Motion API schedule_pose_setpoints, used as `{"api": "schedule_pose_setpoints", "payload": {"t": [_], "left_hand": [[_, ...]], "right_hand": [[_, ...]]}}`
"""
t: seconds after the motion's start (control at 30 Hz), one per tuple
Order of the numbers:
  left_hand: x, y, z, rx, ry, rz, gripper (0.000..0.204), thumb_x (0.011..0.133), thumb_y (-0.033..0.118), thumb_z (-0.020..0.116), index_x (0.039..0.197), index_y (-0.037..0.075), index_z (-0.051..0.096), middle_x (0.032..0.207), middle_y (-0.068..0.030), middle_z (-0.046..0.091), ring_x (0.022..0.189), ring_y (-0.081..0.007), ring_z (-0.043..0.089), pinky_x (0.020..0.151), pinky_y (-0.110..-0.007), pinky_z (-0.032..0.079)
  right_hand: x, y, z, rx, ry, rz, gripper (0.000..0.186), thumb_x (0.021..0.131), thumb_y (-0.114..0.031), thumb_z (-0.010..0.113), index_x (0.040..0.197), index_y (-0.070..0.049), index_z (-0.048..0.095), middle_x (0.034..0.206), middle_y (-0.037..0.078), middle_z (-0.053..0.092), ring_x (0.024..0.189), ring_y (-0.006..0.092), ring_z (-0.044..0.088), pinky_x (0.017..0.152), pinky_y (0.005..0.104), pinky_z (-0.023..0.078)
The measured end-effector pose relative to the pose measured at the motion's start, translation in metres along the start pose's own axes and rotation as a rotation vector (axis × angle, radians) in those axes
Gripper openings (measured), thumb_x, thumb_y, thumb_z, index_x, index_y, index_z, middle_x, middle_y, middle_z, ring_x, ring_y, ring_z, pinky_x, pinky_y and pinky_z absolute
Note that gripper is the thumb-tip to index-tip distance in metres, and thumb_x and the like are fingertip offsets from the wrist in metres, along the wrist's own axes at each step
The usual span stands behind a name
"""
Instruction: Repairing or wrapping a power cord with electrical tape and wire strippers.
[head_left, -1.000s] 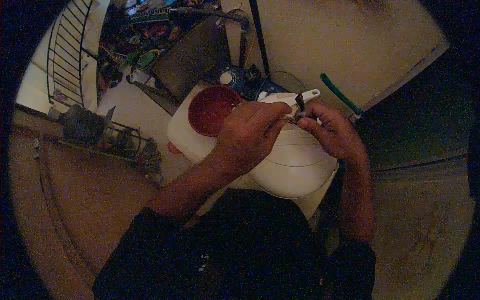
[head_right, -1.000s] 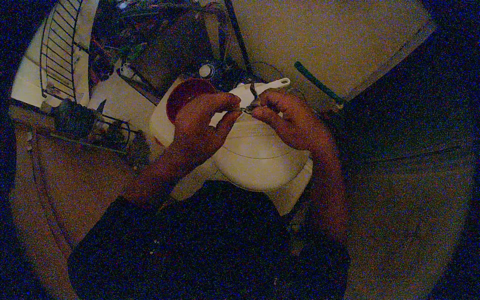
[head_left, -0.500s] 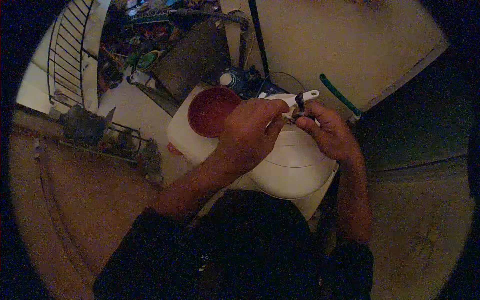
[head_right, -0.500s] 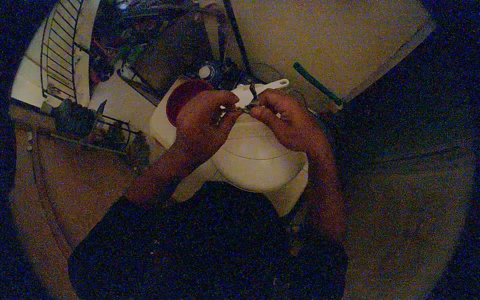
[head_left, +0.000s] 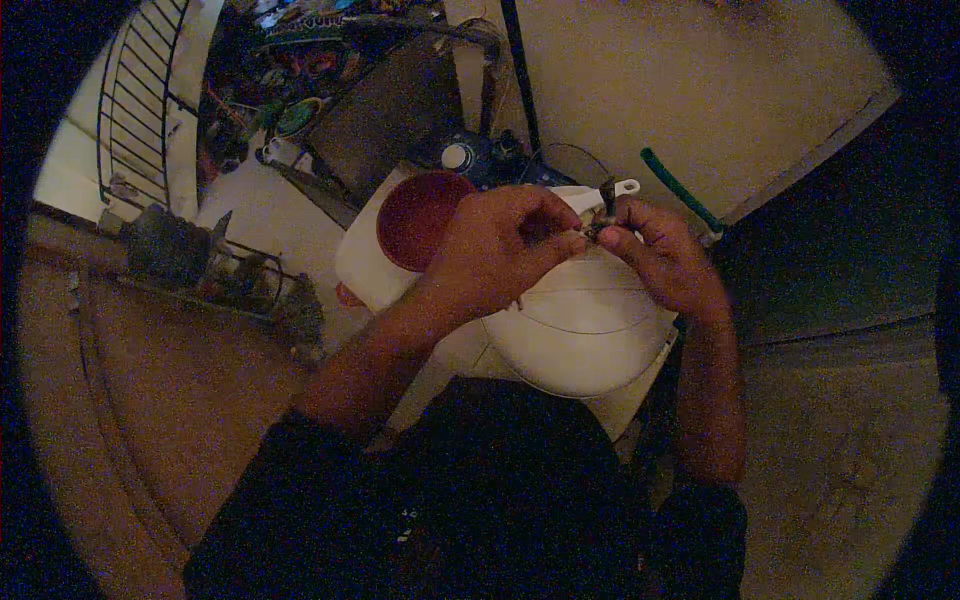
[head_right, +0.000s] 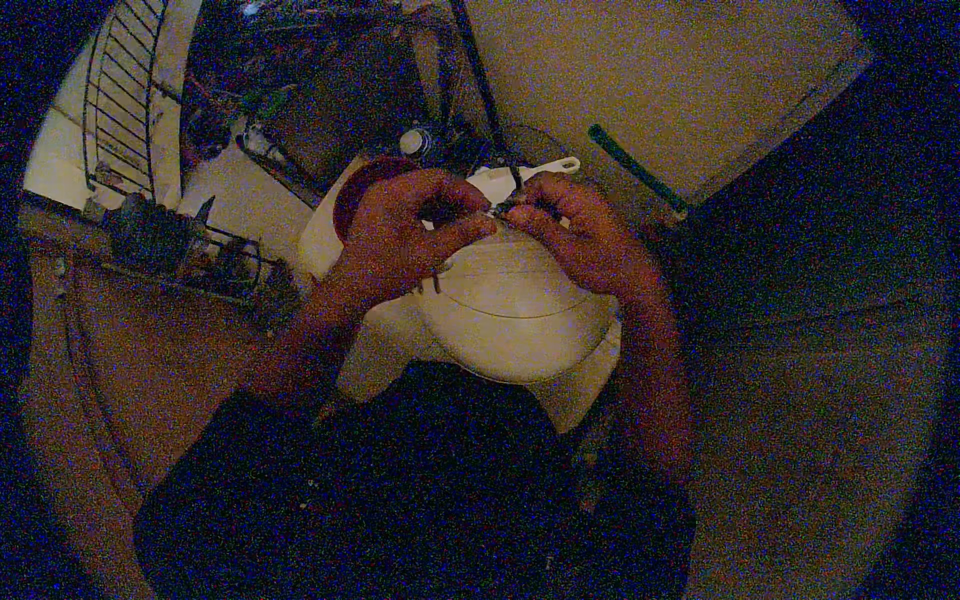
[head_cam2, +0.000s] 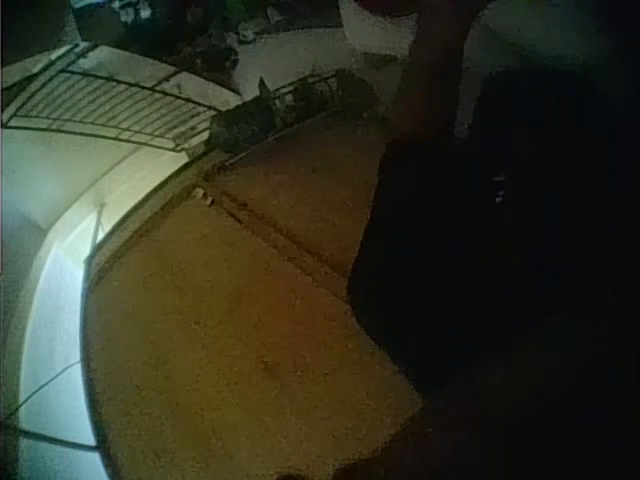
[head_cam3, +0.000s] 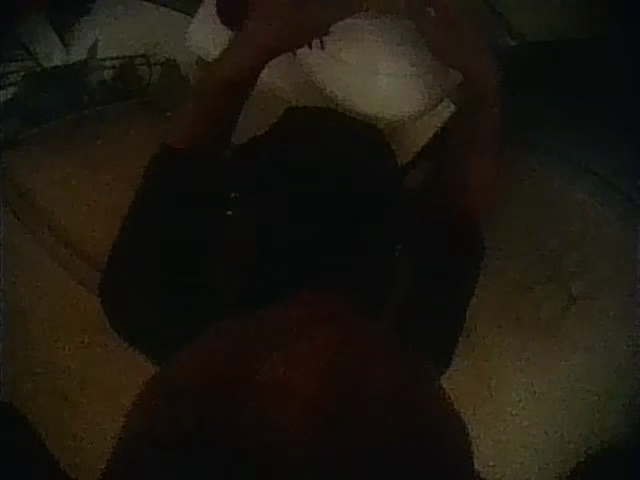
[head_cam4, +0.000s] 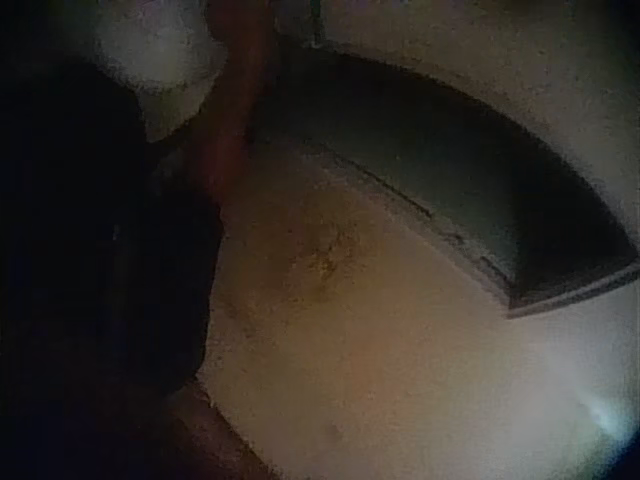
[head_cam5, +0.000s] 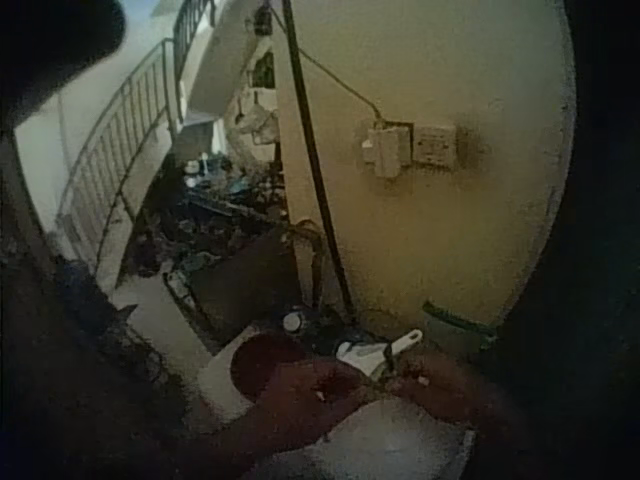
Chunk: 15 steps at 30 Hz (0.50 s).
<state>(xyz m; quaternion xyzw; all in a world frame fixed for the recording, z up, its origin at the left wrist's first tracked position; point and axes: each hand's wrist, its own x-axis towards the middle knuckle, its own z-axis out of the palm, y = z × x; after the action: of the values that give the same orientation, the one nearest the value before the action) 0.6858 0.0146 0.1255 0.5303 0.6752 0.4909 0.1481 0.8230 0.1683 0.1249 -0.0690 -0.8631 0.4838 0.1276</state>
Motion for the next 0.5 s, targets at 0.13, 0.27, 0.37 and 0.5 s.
{"api": "schedule_pose_setpoints", "payload": {"t": [0.13, 0.27, 0.37, 0.5], "left_hand": [[0.002, 0.003, -0.001, -0.088, -0.044, -0.056, 0.019, 0.074, 0.018, 0.070, 0.083, 0.004, 0.059, 0.071, -0.0046, 0.061, 0.063, -0.0103, 0.057, 0.059, -0.026, 0.047], [0.003, -0.003, 0.000, -0.208, -0.086, -0.120, 0.020, 0.076, 0.016, 0.069, 0.085, 0.004, 0.057, 0.072, -0.0026, 0.060, 0.065, -0.0081, 0.055, 0.059, -0.025, 0.046], [0.004, -0.007, 0.004, -0.283, -0.104, -0.159, 0.020, 0.076, 0.014, 0.069, 0.088, 0.004, 0.057, 0.075, -0.0014, 0.060, 0.067, -0.0069, 0.055, 0.061, -0.023, 0.046], [0.003, -0.004, 0.003, -0.226, -0.072, -0.159, 0.022, 0.076, 0.017, 0.068, 0.091, 0.003, 0.059, 0.078, -0.0023, 0.061, 0.070, -0.0072, 0.055, 0.064, -0.023, 0.046]], "right_hand": [[-0.001, 0.002, 0.001, -0.049, 0.049, -0.001, 0.019, 0.084, -0.024, 0.056, 0.082, -0.005, 0.058, 0.077, 0.005, 0.059, 0.075, 0.0147, 0.053, 0.070, 0.0314, 0.042], [0.003, -0.001, 0.001, -0.014, 0.025, 0.035, 0.020, 0.083, -0.025, 0.057, 0.082, -0.005, 0.059, 0.077, 0.005, 0.059, 0.074, 0.0151, 0.053, 0.070, 0.0317, 0.042], [0.001, -0.002, 0.000, -0.081, 0.058, 0.069, 0.021, 0.083, -0.026, 0.058, 0.082, -0.005, 0.059, 0.078, 0.005, 0.060, 0.074, 0.0157, 0.054, 0.070, 0.0323, 0.042], [0.001, 0.001, 0.001, -0.019, 0.079, 0.065, 0.020, 0.081, -0.024, 0.060, 0.083, -0.005, 0.061, 0.079, 0.005, 0.061, 0.074, 0.0154, 0.055, 0.069, 0.0317, 0.043]]}}
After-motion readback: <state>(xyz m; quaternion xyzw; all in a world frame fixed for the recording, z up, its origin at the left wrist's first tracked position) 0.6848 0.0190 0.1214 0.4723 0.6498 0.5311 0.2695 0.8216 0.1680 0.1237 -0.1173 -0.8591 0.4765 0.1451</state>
